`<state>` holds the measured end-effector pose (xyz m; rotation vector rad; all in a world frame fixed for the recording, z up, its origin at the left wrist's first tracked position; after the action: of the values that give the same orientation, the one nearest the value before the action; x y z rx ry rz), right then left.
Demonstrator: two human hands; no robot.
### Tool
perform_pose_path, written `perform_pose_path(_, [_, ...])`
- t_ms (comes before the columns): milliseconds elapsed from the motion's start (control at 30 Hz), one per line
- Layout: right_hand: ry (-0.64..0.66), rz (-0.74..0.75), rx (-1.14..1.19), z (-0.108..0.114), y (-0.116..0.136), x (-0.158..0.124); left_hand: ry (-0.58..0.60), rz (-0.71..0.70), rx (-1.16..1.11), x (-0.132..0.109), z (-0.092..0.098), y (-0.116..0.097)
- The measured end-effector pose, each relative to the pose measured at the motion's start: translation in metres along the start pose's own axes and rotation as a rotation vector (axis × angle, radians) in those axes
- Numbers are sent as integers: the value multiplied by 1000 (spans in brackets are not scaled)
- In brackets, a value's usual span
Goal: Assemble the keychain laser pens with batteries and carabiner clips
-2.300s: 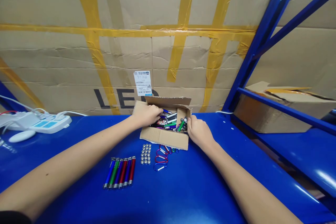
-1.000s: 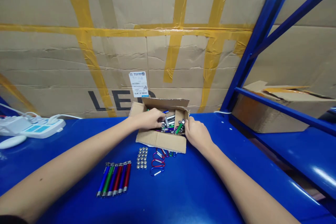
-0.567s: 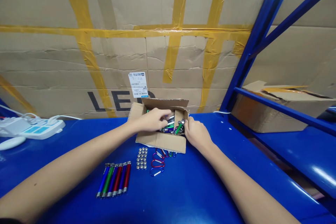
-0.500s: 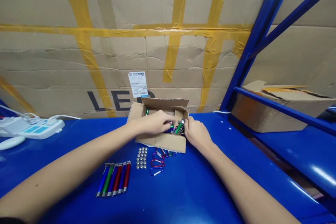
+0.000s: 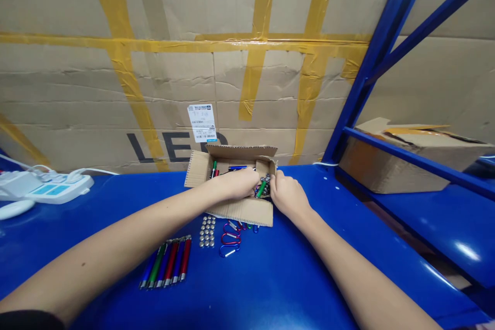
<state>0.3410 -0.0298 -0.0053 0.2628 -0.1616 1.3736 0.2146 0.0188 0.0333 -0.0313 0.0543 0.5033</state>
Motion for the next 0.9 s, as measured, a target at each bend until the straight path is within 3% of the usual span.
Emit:
perform_pose_path(133, [10,-8,0,0,-1,0,-7,27,-2,0,0,2])
perform_pose_path(600, [7,-2,20,1,-1,-1,72,-75,-53,-4,6,15])
perform_pose_path(667, [7,-3,14,1,0,-1,24,-103,-126,-4,15,21])
perform_pose_path(767, [10,-8,10,2,0,-1,-146,-106,-209,0,37,29])
perform_pose_path(900, [12,-10,25,3,0,-1,-318,-35,-238,22,53,24])
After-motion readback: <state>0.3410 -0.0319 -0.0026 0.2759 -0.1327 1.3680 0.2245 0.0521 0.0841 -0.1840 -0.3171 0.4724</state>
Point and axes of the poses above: each hand's wrist, its own x-axis towards the middle knuckle, its own z-axis out of the back of the hand, y = z × x, the point moved 3 cm from there along x, towards the middle knuckle, and after that the axes turned 3 degrees about z, right-handed, at the moved point
